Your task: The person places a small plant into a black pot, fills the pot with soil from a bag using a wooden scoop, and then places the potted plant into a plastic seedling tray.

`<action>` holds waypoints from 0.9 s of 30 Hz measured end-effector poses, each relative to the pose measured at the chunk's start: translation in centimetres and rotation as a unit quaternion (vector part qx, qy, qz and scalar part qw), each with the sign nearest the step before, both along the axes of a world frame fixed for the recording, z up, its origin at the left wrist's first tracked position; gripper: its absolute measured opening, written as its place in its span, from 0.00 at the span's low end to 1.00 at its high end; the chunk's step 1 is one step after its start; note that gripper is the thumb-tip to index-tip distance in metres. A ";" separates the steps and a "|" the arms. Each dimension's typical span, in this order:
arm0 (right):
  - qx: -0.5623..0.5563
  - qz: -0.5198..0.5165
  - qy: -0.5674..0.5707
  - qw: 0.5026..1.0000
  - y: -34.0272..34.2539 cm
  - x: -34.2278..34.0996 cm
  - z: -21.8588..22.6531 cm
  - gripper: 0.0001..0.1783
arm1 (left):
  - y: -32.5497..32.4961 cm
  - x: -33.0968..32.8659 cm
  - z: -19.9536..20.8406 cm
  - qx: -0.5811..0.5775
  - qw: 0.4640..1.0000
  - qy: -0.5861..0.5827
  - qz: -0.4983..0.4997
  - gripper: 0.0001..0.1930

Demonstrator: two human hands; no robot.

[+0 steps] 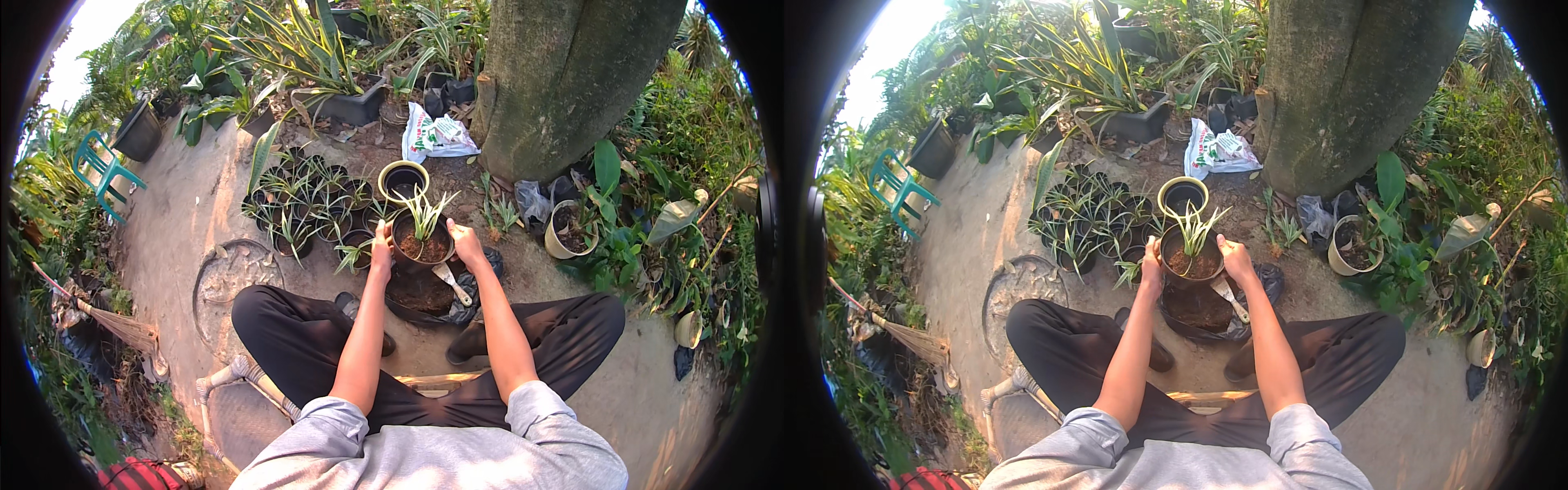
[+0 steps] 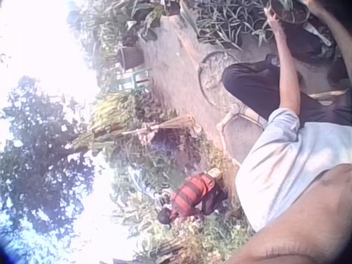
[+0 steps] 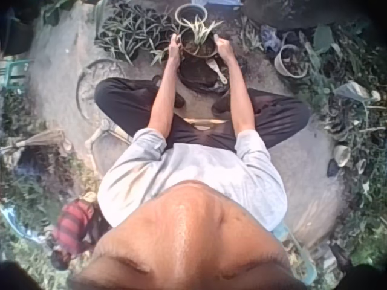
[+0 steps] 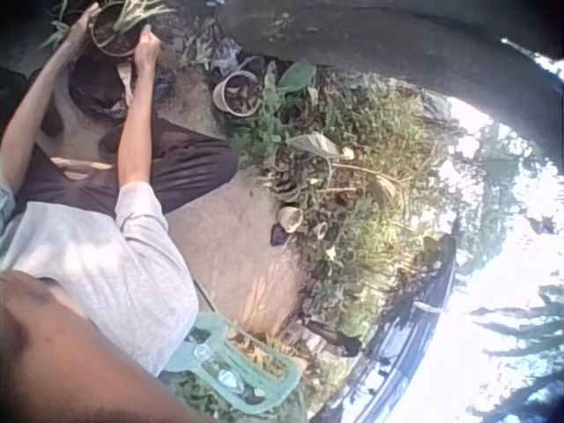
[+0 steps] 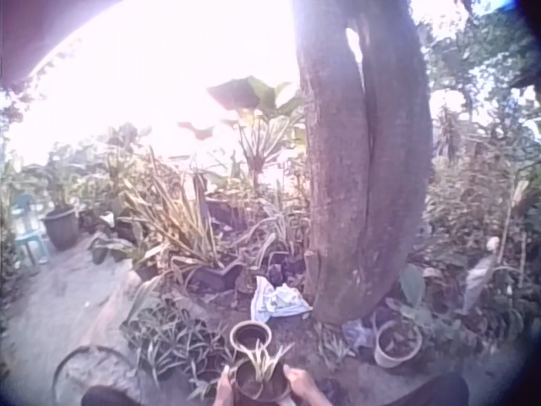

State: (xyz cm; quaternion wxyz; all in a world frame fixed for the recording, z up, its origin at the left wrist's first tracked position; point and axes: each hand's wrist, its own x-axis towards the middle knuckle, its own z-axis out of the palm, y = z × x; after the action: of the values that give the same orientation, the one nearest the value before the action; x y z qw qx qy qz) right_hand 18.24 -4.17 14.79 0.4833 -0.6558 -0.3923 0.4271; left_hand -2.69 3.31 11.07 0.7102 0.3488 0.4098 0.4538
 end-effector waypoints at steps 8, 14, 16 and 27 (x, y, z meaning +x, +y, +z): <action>0.008 -0.001 0.013 1.000 -0.3 -0.1 1.6 0.29 | -0.4 0.7 1.1 0.025 1.000 0.016 0.007 0.34; 0.016 -0.033 -0.005 0.999 -0.2 -1.0 2.2 0.28 | -1.2 2.3 1.1 0.018 0.997 -0.053 0.059 0.36; 0.011 -0.012 0.005 1.000 -0.3 -0.2 2.4 0.28 | -0.5 1.5 0.8 0.017 0.999 -0.039 -0.003 0.36; 0.093 -0.048 0.000 0.994 -0.7 2.2 2.1 0.26 | -0.6 1.2 2.2 0.032 0.999 0.012 0.018 0.34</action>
State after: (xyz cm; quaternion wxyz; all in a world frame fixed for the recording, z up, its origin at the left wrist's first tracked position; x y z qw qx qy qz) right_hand 20.41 -4.91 16.94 0.5625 -0.6261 -0.3979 0.3651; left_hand -1.45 2.72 13.24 0.6857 0.3694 0.4099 0.4747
